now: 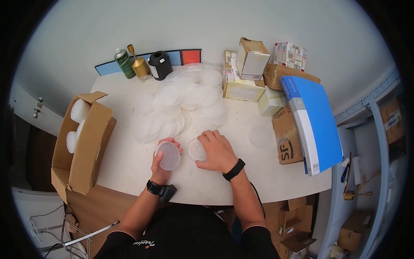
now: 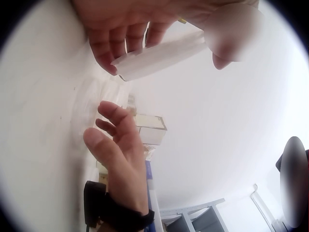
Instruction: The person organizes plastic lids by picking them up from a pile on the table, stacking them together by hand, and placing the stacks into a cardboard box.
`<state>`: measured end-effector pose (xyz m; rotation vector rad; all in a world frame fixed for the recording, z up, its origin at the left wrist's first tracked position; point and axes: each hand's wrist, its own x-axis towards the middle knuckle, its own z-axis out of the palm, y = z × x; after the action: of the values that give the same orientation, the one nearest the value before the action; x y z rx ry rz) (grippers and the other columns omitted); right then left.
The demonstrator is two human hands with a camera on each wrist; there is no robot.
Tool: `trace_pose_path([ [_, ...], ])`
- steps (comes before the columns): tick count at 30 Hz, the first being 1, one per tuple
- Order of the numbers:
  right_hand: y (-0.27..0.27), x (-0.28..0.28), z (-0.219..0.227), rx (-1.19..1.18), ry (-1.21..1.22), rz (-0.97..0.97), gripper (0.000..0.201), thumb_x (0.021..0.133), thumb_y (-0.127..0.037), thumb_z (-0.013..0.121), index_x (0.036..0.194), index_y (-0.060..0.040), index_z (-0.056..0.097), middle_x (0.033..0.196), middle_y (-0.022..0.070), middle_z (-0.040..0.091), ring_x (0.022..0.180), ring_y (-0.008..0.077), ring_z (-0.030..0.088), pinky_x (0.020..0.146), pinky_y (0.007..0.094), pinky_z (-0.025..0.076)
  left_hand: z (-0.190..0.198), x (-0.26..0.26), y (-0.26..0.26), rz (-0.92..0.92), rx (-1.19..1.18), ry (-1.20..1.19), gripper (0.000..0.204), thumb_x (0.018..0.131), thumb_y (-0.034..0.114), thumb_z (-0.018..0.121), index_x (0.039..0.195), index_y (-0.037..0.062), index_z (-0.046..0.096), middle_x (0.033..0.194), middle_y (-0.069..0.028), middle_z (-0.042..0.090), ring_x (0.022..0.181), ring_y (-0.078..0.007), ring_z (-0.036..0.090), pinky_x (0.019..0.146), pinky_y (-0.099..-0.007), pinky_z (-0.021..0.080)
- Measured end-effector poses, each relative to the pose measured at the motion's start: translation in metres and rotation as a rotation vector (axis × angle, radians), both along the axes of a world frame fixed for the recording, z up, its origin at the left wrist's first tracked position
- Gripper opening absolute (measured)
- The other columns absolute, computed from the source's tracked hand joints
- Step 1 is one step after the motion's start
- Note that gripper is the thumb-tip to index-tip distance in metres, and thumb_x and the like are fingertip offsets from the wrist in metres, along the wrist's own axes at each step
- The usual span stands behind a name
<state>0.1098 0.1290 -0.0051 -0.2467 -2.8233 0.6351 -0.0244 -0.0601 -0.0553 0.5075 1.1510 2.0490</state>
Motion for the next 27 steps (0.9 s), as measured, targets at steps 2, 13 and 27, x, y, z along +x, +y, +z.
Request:
trace_pose_path([
  [2,0.004,-0.002,-0.007,0.029,0.02,0.029,0.065,0.068,-0.031,0.081,0.122,-0.0025,0.06,0.119,0.0135,0.059,0.11,0.0334,0.055,0.095,0.0411,0.049,0.0,-0.001,0.001,-0.03,-0.02,0.001,0.073,0.085,0.054,0.065,0.134,0.0014,0.052,0.118,-0.0148,0.064,0.108,-0.0258,0.066,0.096,-0.0384,0.052],
  [13,0.008,-0.005,-0.017,-0.027,0.064,-0.015,0.061,0.07,-0.029,0.081,0.121,-0.0024,0.061,0.109,0.0123,0.061,0.101,0.0311,0.058,0.087,0.0405,0.051,0.004,0.0,0.002,-0.061,-0.022,0.012,0.072,0.086,0.055,0.063,0.134,0.0016,0.051,0.118,-0.0143,0.064,0.107,-0.0267,0.066,0.096,-0.0386,0.051],
  [27,0.026,-0.02,-0.029,-2.004,0.504,-0.264,0.02,0.1,-0.027,0.06,0.108,-0.0102,0.065,0.093,-0.0026,0.062,0.086,0.0103,0.058,0.079,0.0289,0.049,-0.003,-0.003,-0.001,-0.077,0.011,-0.008,0.072,0.089,0.055,0.06,0.135,0.0013,0.051,0.12,-0.0153,0.063,0.108,-0.0281,0.065,0.097,-0.0395,0.05],
])
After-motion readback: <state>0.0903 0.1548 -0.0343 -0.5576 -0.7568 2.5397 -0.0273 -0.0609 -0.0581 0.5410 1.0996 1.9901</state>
